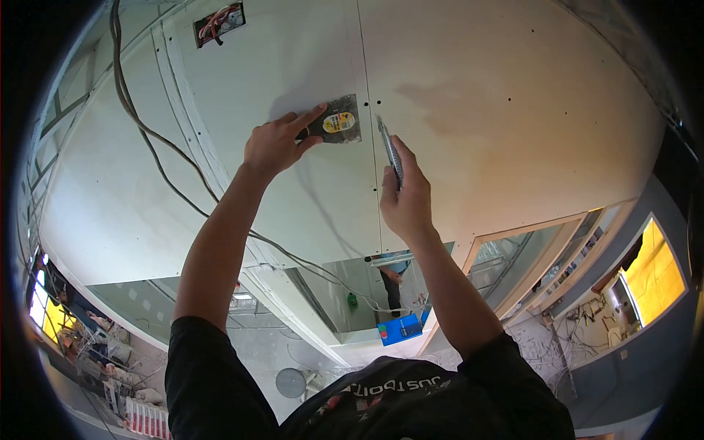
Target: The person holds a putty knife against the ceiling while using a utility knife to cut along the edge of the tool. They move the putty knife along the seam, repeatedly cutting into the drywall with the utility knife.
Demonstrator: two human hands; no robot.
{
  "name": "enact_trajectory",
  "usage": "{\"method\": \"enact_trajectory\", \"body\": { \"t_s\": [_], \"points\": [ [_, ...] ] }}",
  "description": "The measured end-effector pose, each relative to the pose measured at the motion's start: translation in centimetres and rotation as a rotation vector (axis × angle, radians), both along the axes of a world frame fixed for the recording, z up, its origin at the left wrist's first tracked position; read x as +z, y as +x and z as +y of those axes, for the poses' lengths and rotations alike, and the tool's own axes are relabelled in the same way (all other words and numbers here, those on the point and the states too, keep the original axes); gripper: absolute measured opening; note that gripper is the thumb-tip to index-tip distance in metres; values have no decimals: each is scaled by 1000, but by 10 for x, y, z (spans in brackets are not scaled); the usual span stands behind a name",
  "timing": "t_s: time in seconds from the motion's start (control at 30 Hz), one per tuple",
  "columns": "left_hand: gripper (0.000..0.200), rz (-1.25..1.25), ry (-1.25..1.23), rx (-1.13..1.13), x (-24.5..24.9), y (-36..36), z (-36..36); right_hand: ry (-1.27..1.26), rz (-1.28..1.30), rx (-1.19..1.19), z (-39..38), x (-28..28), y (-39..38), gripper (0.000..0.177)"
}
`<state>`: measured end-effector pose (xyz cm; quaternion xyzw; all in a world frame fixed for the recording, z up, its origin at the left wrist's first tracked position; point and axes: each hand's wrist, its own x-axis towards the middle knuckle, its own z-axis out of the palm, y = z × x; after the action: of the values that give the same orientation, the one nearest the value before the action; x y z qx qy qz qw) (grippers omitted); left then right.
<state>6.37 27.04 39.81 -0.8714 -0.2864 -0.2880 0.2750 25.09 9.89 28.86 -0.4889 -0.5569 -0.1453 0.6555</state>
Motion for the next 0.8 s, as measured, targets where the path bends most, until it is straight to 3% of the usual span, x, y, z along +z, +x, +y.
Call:
{"method": "enact_trajectory", "body": {
  "t_s": [0.6,0.8],
  "points": [
    [66,19,36,-10,2,0,1,173,-196,-79,55,21,10,57],
    [64,22,46,-16,1,0,5,67,-182,-96,53,20,8,57]
  ]
}}
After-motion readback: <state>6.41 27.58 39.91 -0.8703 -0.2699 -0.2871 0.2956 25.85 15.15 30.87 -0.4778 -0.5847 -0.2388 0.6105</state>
